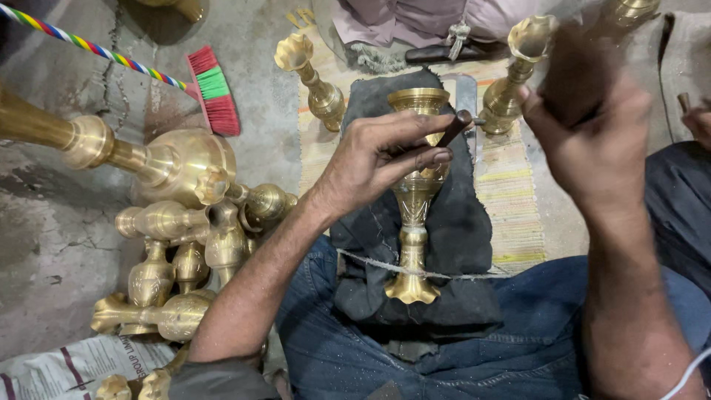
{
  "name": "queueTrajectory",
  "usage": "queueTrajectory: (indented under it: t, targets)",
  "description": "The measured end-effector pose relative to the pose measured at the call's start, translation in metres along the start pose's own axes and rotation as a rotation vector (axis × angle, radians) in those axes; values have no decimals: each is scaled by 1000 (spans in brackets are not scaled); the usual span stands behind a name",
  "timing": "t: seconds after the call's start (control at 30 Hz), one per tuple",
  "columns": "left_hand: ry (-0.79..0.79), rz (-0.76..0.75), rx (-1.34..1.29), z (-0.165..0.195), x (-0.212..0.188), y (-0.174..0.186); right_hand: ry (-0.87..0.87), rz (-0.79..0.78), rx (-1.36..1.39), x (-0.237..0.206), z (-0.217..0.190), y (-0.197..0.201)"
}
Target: The person sits cross-legged on the floor holding a chisel against a brass vase resting on a cloth pad, and repeatedly strikes the chisel with a wooden mallet to carve decorative patterns into the metal, repositioning the chisel around the vase surface as they work.
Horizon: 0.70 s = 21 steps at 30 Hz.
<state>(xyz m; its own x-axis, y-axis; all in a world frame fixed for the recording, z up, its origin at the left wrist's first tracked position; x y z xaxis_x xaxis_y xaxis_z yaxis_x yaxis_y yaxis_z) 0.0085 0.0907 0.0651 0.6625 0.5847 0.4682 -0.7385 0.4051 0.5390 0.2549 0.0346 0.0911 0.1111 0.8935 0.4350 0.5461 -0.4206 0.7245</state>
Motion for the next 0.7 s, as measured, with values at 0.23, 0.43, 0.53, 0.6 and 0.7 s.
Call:
queueTrajectory:
  t: [0.23,0.43,0.53,0.6,0.7]
  targets:
    - [24,2,-118,2,2,2,142,69,-18,-5,5,0]
    - [75,-23,-34,0,2,2,290,177,-182,-7,10,1]
    - [2,-1,-200,-2,2,2,-92,-15,202,-4,17,-3]
    - [10,-13,-88,-4,3,2,257,126,-239,-4,8,1]
    - [76,-24,-172,-8,0,1,256,142,-83,-3,6,0]
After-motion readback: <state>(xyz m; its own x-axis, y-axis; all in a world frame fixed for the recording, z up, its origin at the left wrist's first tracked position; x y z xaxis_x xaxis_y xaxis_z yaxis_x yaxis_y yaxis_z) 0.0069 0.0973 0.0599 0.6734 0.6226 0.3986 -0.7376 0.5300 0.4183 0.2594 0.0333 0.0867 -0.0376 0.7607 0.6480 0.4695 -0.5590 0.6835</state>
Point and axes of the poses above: each hand's wrist, its own x-axis towards the middle knuckle, its own y-axis out of the back of the hand, z = x × y, the point moved 2 cm from there along x, towards the middle knuckle, and after that the axes turned 6 degrees about -x, right-handed, at the moved point
